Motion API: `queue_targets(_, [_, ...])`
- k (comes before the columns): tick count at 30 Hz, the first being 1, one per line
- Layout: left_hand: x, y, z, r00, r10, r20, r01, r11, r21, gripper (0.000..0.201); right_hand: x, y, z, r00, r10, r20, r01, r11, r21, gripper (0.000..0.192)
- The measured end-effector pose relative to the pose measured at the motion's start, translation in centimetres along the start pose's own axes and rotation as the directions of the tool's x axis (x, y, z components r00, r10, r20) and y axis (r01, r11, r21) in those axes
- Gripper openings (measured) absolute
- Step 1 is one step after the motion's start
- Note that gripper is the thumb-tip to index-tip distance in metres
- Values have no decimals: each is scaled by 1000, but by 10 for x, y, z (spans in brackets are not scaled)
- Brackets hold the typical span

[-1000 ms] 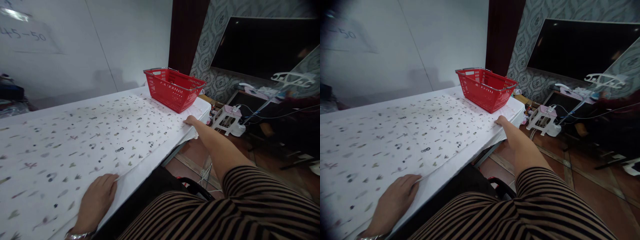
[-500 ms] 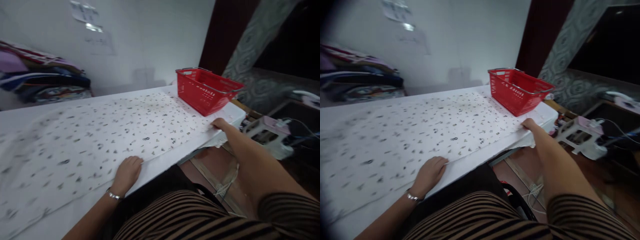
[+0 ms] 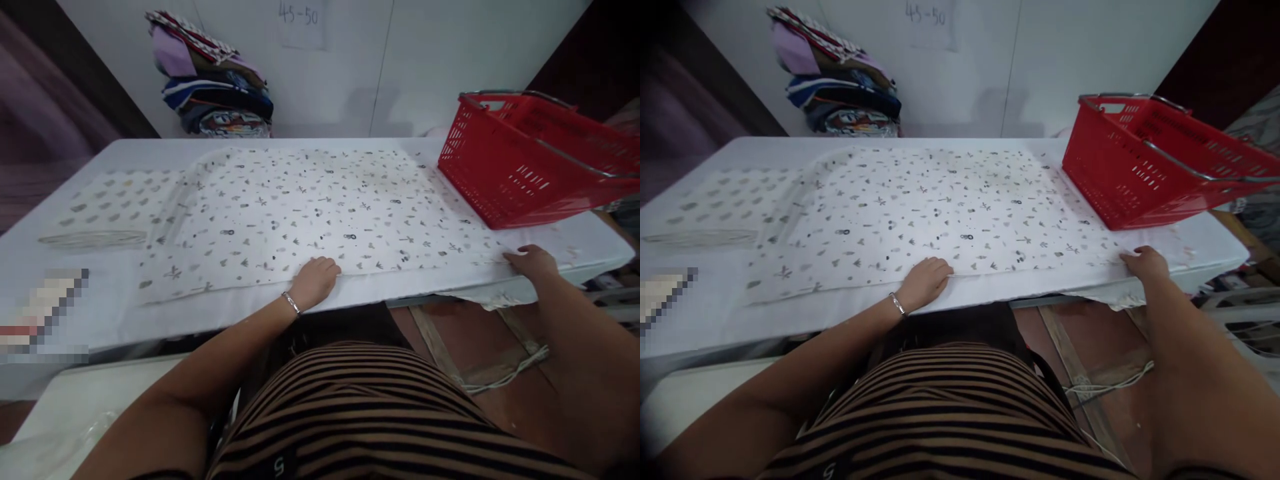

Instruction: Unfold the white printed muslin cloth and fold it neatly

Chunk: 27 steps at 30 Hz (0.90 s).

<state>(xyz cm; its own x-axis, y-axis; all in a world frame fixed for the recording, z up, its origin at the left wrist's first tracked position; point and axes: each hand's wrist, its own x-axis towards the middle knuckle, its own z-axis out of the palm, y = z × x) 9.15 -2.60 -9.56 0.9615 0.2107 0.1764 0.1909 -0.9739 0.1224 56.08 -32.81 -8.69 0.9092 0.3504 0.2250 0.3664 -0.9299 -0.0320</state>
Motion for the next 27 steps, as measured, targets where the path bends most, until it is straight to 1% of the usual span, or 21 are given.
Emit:
queue_targets(2, [-1, 0, 1, 1000, -5, -21, 5, 1000, -4, 15, -10, -14, -3, 1000, -18, -20, 18, 1000, 10, 34])
queue_targets(3, [-2, 0, 2, 1000, -8, -30, 7, 1000, -6, 15, -18, -27, -5, 997, -67, -36, 69, 996, 52, 32])
queue_targets(4, [-2, 0, 2, 999, -13, -40, 12, 1000, -7, 15, -29, -44, -7, 979, -177, -103, 190, 973, 129, 26])
queue_targets(5, [-3, 0, 2, 999, -19, -47, 19, 1000, -9, 15, -44, -65, -9, 946, -282, -162, 313, 923, 222, 22])
queue_targets(6, [-4, 0, 2, 998, -25, -51, 25, 1000, -12, 14, -61, -88, -12, 905, -380, -191, 423, 847, 322, 21])
queue_targets(7, [-4, 0, 2, 998, -31, -52, 30, 999, -13, 14, -80, -112, -14, 853, -479, -208, 520, 744, 418, 21])
queue_targets(8, [-5, 0, 1, 998, -36, -51, 35, 999, -14, 14, -100, -136, -16, 782, -579, -231, 606, 621, 497, 20])
queue_targets(9, [-5, 0, 1, 998, -41, -49, 40, 999, -13, 15, -120, -160, -18, 680, -692, -242, 684, 480, 549, 20])
queue_targets(10, [-5, 1, 1, 998, -45, -47, 45, 999, -12, 16, -139, -182, -20, 575, -775, -260, 737, 353, 577, 20])
queue_targets(11, [-5, 1, 0, 998, -49, -46, 49, 999, -10, 16, -156, -202, -22, 484, -832, -272, 769, 256, 585, 20])
queue_targets(12, [-5, 2, 0, 997, -54, -46, 54, 999, -8, 17, -170, -220, -24, 408, -868, -283, 795, 185, 578, 20])
queue_targets(13, [-5, 2, 0, 997, -59, -48, 59, 998, -8, 18, -181, -234, -24, 342, -892, -294, 819, 130, 559, 20])
queue_targets(14, [-4, 2, 1, 997, -64, -49, 63, 998, -10, 19, -189, -246, -25, 291, -912, -289, 835, 94, 542, 20])
queue_targets(15, [-4, 3, 1, 996, -68, -51, 67, 998, -12, 19, -194, -256, -24, 260, -924, -280, 847, 79, 525, 21])
queue_targets(16, [-4, 3, 2, 996, -73, -52, 73, 997, -15, 19, -198, -263, -23, 245, -932, -265, 857, 80, 509, 21])
queue_targets(17, [-3, 3, 3, 995, -79, -53, 78, 997, -19, 20, -200, -269, -22, 244, -938, -248, 865, 94, 494, 21])
queue_targets(20, [-4, 4, 3, 994, -91, -55, 89, 995, -31, 21, -201, -277, -20, 259, -941, -215, 888, 145, 436, 21])
queue_targets(21, [-4, 4, 2, 994, -95, -56, 93, 995, -35, 20, -202, -277, -19, 257, -943, -214, 896, 149, 418, 22])
queue_targets(24, [-9, 4, -3, 991, -123, -58, 122, 992, -24, 18, -204, -274, -20, 226, -947, -230, 921, 131, 367, 24])
queue_targets(27, [-16, 5, -10, 985, -168, -35, 168, 986, 11, 15, -210, -274, -23, 202, -945, -257, 944, 118, 308, 26])
